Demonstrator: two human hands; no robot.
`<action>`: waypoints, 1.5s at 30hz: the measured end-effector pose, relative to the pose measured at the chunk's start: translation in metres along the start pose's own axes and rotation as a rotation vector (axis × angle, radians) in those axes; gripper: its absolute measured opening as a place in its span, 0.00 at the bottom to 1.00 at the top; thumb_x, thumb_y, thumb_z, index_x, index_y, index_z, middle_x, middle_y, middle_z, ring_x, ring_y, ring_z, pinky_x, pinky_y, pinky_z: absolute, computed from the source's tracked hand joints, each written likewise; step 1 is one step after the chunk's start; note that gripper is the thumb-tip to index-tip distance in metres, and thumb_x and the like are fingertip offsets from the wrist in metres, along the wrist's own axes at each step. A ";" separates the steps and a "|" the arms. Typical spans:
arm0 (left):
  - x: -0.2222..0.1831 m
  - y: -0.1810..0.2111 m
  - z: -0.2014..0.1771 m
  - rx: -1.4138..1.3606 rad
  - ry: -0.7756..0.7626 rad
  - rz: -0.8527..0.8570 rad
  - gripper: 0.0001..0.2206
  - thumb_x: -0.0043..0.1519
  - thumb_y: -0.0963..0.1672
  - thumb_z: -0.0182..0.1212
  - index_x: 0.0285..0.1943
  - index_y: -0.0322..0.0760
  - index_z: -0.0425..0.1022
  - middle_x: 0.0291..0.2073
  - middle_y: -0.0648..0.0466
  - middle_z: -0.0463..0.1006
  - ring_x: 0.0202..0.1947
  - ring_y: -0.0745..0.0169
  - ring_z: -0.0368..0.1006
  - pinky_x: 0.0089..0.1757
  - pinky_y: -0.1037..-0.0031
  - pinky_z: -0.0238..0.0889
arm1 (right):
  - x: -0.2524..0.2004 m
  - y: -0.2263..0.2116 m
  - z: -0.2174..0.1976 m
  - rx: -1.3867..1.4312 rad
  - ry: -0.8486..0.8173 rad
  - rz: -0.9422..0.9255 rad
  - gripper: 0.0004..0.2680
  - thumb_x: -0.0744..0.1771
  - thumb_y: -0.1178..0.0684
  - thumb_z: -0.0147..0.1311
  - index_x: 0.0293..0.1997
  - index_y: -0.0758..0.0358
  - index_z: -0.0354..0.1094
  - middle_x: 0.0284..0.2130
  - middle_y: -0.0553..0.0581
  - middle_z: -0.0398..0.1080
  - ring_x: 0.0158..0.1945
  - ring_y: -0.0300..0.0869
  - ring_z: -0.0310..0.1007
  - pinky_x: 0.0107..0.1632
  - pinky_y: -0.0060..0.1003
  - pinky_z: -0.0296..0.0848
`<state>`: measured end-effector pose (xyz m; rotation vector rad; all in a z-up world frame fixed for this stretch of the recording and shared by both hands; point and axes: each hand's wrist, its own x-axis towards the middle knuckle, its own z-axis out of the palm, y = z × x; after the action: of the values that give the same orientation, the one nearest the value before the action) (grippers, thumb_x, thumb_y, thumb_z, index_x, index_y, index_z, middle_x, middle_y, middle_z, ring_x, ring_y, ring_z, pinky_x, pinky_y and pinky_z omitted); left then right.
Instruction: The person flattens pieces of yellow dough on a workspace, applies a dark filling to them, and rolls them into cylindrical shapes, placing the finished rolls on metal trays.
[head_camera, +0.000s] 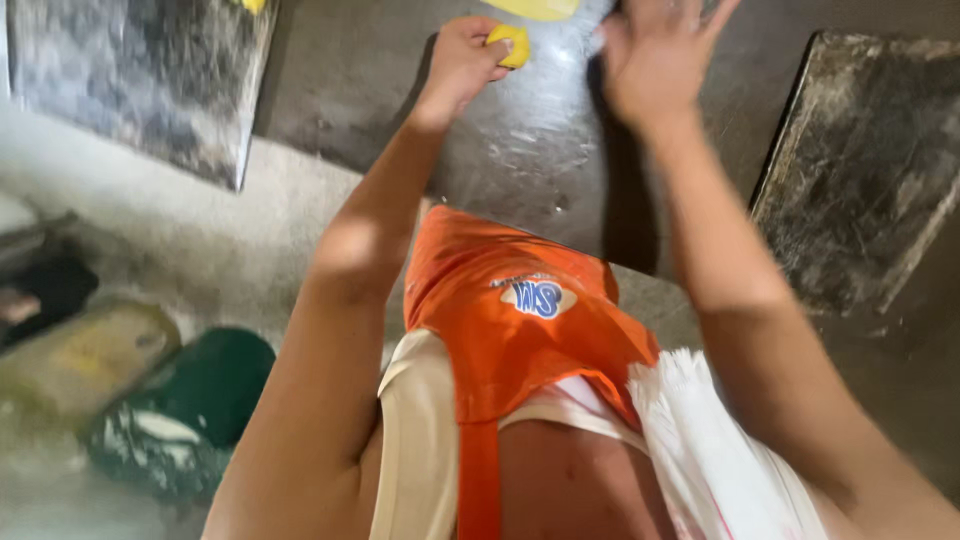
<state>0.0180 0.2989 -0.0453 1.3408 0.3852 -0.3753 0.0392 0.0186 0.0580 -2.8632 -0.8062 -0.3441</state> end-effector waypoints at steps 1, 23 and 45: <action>0.011 0.001 0.006 0.091 -0.002 0.020 0.10 0.60 0.41 0.66 0.48 0.29 0.81 0.37 0.52 0.86 0.34 0.68 0.83 0.34 0.76 0.76 | 0.003 -0.030 -0.009 0.082 -0.058 0.018 0.18 0.72 0.44 0.50 0.67 0.65 0.66 0.66 0.63 0.67 0.69 0.72 0.57 0.67 0.73 0.31; -0.012 0.029 -0.060 0.571 0.194 0.481 0.07 0.53 0.41 0.69 0.39 0.36 0.82 0.34 0.40 0.80 0.38 0.38 0.76 0.41 0.57 0.70 | 0.046 -0.200 0.042 0.241 -0.705 0.328 0.45 0.69 0.24 0.48 0.75 0.86 0.29 0.75 0.84 0.27 0.79 0.70 0.21 0.79 0.58 0.27; -0.055 0.040 -0.060 1.416 0.270 0.521 0.39 0.67 0.53 0.58 0.72 0.13 0.49 0.70 0.25 0.55 0.71 0.26 0.47 0.65 0.44 0.41 | 0.020 0.009 0.004 0.075 -0.238 -0.072 0.28 0.75 0.44 0.57 0.79 0.72 0.45 0.76 0.70 0.49 0.80 0.64 0.44 0.79 0.56 0.48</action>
<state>-0.0143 0.3672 0.0044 2.8054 -0.1025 0.0434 0.0613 0.0220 0.0581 -2.8438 -0.9422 0.0212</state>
